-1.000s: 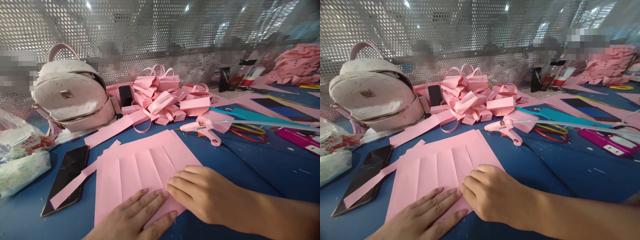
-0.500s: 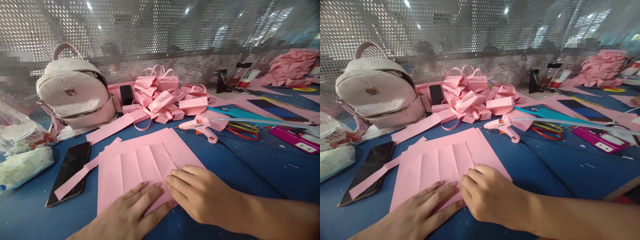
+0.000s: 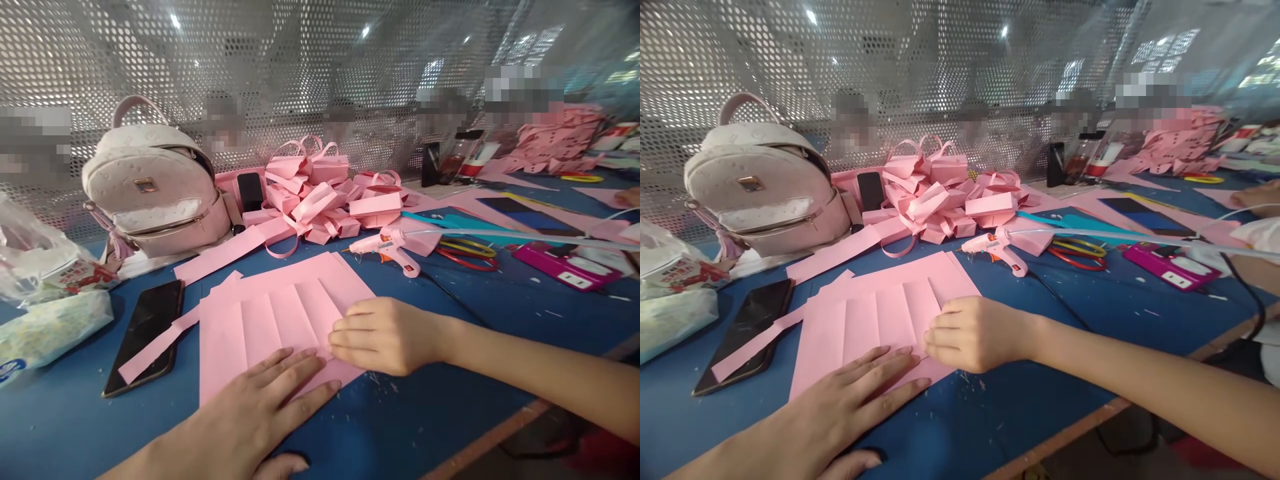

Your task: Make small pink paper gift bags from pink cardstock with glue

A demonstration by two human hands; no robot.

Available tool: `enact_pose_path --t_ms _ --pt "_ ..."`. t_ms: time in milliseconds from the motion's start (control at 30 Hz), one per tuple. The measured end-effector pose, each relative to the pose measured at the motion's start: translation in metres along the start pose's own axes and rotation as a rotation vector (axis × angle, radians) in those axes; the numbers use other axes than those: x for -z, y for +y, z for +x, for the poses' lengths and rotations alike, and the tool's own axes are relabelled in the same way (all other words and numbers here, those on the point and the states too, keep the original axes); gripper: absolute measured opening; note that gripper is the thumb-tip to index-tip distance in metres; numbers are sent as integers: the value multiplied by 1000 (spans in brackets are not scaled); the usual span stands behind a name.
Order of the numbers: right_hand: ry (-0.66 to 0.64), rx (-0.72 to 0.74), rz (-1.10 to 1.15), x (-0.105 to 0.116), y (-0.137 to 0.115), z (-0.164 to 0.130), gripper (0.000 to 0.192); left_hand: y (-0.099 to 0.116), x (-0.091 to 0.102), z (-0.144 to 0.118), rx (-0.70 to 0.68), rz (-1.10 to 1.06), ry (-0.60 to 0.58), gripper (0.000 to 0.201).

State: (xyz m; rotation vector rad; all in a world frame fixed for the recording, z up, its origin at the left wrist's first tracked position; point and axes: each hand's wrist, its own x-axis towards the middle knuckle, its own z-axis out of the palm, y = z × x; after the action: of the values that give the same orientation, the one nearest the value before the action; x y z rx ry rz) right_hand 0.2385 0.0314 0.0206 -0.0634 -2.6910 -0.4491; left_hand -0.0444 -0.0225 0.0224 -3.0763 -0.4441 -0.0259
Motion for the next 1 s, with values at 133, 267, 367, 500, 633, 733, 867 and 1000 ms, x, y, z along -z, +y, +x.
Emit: enact_pose_path --t_ms 133,267,367,500,633,733,867,1000 --pt "-92 -49 150 2 14 6 25 -1 1 1 -1 -20 -4 69" --pt "-245 -244 507 2 30 16 29 -1 5 1 10 -17 48 66" --pt "-314 -396 757 -3 40 18 27 -2 -2 1 22 -9 94 60" --pt "-233 -391 937 -19 46 13 28 -7 -35 3 -31 70 234 56" --pt "-49 -265 885 -31 45 4 27 -9 -54 5 14 145 373 47" --pt "-9 -198 781 -30 42 1 26 -9 -49 7 23 173 359 44" --pt "-4 -99 491 -22 39 1 23 -9 -56 10 71 202 434 42" --pt "-63 -47 332 -15 37 5 31 -7 -73 9 95 210 409 43"
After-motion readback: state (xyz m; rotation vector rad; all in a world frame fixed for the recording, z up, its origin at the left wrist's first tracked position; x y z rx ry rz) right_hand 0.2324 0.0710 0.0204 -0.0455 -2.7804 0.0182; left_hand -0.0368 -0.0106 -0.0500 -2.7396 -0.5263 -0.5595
